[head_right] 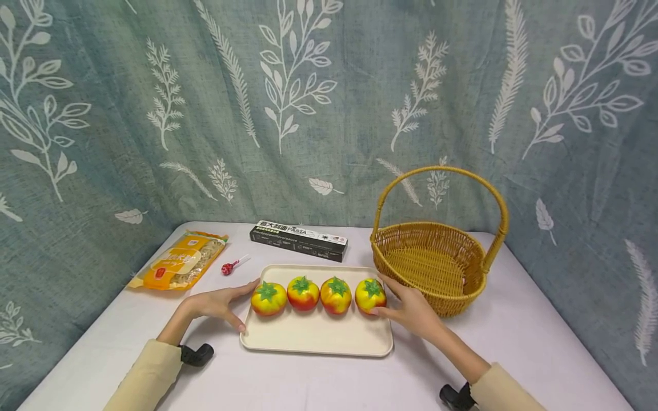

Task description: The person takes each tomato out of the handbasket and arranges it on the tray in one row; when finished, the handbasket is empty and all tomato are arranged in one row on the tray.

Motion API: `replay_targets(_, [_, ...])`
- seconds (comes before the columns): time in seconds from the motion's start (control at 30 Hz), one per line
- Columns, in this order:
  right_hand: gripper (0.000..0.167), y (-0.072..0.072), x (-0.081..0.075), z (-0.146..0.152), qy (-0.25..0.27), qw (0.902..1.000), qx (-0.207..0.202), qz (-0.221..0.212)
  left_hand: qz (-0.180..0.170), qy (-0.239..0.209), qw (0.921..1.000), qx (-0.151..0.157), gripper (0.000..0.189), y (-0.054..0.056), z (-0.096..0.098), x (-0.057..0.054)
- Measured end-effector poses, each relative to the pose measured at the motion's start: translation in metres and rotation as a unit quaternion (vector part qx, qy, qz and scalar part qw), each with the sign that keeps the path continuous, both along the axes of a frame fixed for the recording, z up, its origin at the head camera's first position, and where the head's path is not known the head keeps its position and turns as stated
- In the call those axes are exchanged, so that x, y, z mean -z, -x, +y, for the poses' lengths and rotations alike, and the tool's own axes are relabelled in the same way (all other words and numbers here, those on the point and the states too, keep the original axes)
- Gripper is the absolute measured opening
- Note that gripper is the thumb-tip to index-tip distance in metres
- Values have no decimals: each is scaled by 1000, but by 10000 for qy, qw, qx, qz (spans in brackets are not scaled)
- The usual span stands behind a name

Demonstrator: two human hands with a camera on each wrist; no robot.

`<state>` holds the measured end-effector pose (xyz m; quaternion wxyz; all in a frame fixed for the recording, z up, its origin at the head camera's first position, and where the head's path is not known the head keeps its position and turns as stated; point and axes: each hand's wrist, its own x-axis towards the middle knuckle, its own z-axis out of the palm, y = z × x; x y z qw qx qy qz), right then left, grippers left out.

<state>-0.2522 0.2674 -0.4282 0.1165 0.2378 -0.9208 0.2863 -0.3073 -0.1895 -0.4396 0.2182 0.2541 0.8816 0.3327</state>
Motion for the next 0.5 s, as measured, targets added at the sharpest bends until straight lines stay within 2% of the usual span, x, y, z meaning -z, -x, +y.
replay_targets(0.27, [74, -3, -5, -1, 121, 9998, 59, 139, 19, 4, 10000, -7, 115, 0, -2, 1])
replay_targets(0.5, [73, -3, -11, -2, 214, 9997, 86, 2, 30, 11, 10000, -25, 115, 2, -2, 1])
